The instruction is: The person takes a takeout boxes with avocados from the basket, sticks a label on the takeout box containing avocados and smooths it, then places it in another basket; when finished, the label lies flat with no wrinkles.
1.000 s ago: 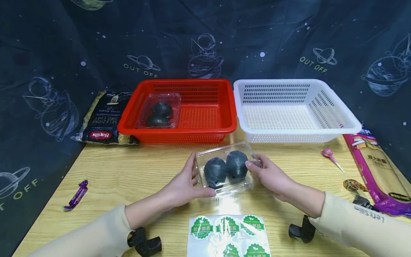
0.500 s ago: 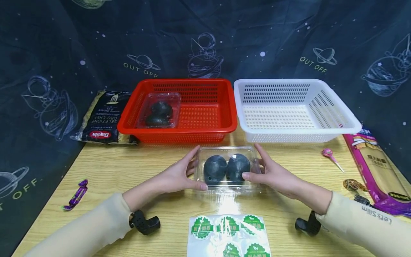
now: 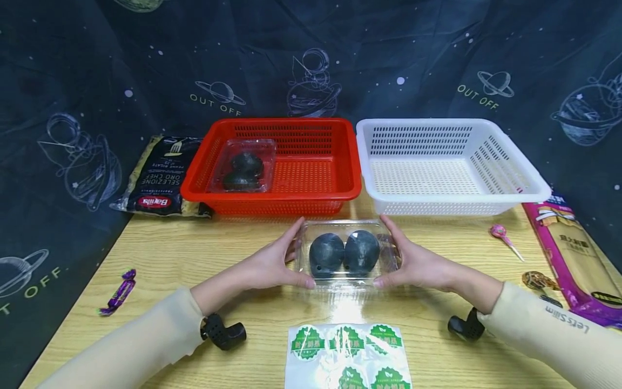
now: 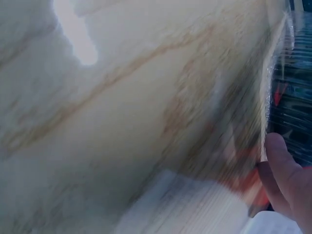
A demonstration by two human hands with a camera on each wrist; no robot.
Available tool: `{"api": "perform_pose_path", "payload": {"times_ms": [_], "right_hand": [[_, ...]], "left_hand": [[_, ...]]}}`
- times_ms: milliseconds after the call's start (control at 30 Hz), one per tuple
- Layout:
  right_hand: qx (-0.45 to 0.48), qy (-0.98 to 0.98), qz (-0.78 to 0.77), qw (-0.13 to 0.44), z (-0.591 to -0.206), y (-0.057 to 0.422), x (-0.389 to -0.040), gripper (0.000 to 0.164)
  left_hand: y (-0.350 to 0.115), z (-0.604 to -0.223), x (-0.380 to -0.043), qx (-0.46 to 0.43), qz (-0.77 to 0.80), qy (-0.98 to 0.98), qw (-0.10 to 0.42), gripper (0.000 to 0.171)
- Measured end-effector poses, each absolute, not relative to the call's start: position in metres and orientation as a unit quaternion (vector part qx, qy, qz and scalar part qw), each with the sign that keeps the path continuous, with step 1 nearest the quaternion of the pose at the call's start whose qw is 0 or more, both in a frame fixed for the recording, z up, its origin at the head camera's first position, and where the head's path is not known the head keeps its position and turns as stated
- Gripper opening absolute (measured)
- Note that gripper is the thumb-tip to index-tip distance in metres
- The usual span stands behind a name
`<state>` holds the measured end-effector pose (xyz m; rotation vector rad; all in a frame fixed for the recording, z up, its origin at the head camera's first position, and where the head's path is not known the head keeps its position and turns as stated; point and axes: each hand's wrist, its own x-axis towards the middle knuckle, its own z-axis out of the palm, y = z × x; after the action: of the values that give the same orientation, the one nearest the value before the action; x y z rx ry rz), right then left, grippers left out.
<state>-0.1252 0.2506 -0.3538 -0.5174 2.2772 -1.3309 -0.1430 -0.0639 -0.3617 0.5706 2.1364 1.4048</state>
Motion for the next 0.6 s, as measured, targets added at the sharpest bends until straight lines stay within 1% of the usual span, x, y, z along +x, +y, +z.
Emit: {"api": "perform_pose_path", "payload": {"times_ms": [600], "right_hand": [[-0.183, 0.83, -0.477, 0.224, -0.354, 0.2498, -0.1253, 0.126]], "left_hand": [[-0.0652, -0.3614, -0.1445, 0.215, 0.516, 0.788, 0.26, 0.129]]}}
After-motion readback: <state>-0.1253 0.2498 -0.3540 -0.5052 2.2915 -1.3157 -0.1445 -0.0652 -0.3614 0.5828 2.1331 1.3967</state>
